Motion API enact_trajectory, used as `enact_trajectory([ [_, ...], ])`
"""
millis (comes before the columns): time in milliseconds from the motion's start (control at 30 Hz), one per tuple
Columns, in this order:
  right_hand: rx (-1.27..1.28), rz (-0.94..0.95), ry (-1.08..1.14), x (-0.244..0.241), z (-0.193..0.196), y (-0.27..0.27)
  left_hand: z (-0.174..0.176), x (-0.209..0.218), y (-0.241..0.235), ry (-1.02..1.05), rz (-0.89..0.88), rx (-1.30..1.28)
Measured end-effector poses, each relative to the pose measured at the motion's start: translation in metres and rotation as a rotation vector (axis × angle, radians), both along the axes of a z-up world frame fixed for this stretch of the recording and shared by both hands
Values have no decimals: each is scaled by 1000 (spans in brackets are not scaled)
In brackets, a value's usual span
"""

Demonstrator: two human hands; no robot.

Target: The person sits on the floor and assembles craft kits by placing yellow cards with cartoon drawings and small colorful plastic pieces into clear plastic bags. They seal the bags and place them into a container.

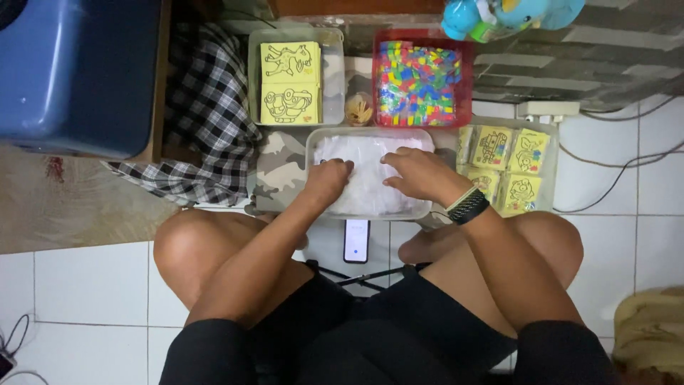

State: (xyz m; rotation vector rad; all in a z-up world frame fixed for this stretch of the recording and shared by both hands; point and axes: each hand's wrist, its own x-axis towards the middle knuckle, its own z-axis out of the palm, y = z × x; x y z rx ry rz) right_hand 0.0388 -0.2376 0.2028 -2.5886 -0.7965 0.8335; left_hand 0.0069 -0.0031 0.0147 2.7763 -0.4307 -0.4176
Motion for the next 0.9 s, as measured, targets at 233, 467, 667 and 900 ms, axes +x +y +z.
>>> enact_trajectory([
  [233,397,-14,-83,13,6,-5,124,23,5,184,-15,-167],
  [467,655,-315,-19,31,19,-4,225,74,51,113,-34,-449],
  [667,1130,-631,-26,64,35,6,262,88,53,114,-26,-632],
  [900,1058,-396,-121,76,49,40,264,94,39,423,-36,-882],
])
